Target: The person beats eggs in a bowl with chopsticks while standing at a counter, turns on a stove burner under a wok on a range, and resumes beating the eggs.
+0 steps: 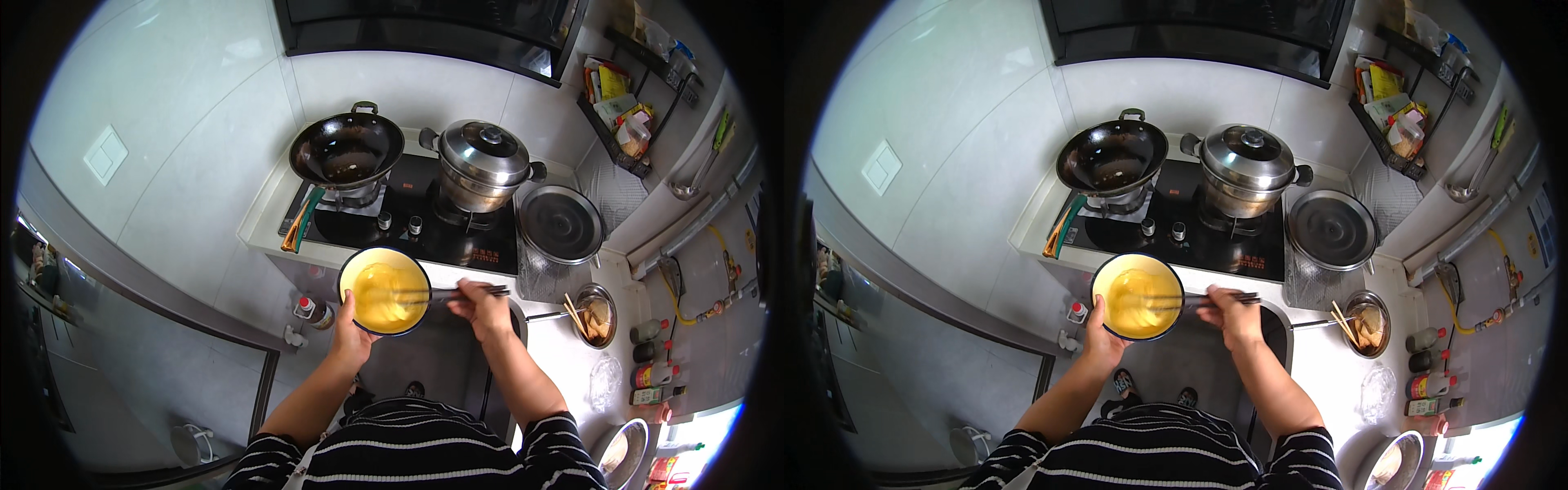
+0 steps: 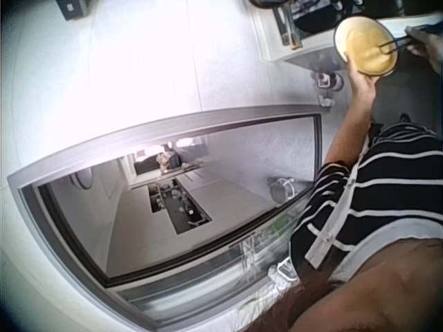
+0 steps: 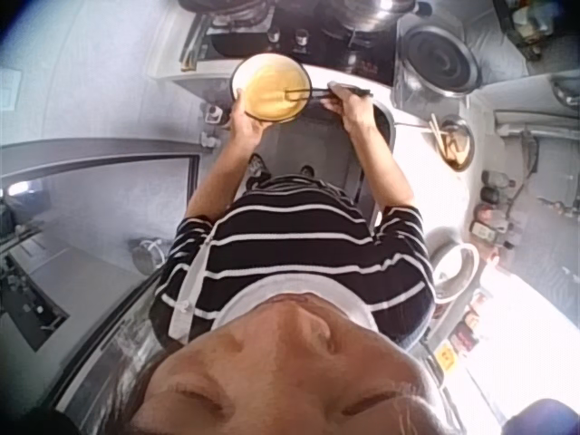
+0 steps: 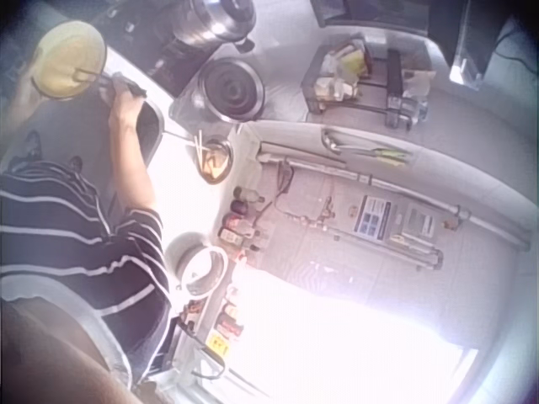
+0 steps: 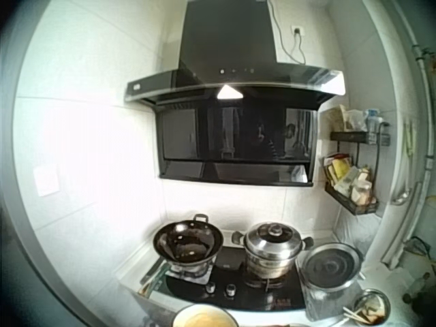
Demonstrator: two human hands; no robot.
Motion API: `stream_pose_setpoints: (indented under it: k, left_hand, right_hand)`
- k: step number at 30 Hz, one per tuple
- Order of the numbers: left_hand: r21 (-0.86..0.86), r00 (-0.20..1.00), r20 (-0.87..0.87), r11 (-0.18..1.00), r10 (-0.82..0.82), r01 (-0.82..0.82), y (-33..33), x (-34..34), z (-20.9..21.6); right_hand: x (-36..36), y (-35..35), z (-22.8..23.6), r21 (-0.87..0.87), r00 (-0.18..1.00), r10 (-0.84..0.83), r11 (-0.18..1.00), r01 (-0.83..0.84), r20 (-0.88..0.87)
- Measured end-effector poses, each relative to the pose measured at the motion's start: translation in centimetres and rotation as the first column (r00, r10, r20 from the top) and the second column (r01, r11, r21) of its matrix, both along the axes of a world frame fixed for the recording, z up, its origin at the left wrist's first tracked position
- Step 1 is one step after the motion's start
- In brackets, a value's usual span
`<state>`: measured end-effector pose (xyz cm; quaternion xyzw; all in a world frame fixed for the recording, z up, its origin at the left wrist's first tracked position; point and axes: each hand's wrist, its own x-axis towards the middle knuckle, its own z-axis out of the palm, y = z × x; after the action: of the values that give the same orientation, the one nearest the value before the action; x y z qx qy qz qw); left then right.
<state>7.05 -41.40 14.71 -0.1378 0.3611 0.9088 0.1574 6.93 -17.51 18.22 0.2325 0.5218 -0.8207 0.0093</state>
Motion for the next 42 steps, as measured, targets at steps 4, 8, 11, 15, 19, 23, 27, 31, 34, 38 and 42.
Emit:
stream_pose_setpoints:
  k: [4,8,11,15,19,23,27,31,34,38,42]
  left_hand:
    - [0.000,0.999,-0.033,0.999,-0.038,0.038,-0.1,0.1,0.6]
    - [-0.007,1.000,-0.011,1.000,-0.015,0.015,0.2,0.5,1.0]
    - [-0.013,0.999,0.003,0.999,-0.044,0.044,-0.1,0.4,0.6]
    - [-0.011,0.998,0.009,0.998,-0.060,0.060,0.2,0.7,0.7]
    - [-0.009,0.998,0.017,0.998,-0.059,0.059,0.3,0.8,0.8]
    - [-0.001,0.998,-0.006,0.998,-0.070,0.070,0.3,0.5,0.4]
    - [0.015,0.996,0.000,0.996,-0.093,0.093,0.5,0.5,0.4]
    - [0.030,0.993,0.009,0.993,-0.114,0.114,0.7,0.8,0.3]
    - [0.041,0.994,0.028,0.994,-0.105,0.104,0.8,1.2,1.2]
    - [0.128,0.989,0.007,0.981,-0.148,0.146,0.7,1.3,0.4]
    - [0.150,0.989,0.007,0.978,-0.149,0.147,0.8,1.5,-0.4]
  right_hand:
    - [-0.2,0.4,-0.1,0.074,0.994,0.107,0.991,-0.109,0.028]
    - [-0.5,0.5,0.0,0.145,0.982,-0.143,0.976,0.161,-0.124]
    - [0.2,0.5,0.4,0.074,0.995,0.092,0.993,-0.094,0.030]
    - [-0.3,0.6,-0.2,0.209,0.995,-0.089,0.973,0.098,-0.051]
    - [0.3,1.2,0.6,0.096,0.999,-0.021,0.995,0.024,-0.033]
    - [1.1,0.8,1.0,0.146,0.999,0.055,0.988,-0.054,0.002]
    - [0.2,1.5,0.1,0.173,0.979,-0.144,0.970,0.168,-0.142]
    - [1.5,1.2,0.7,0.029,0.999,0.034,0.999,-0.033,-0.023]
    - [1.9,1.5,1.9,0.144,0.992,-0.050,0.987,0.066,-0.115]
    - [4.1,0.8,2.8,0.368,0.935,0.127,0.930,0.005,-0.332]
    - [6.4,-1.2,6.6,0.771,0.658,0.620,0.630,-0.095,-0.426]
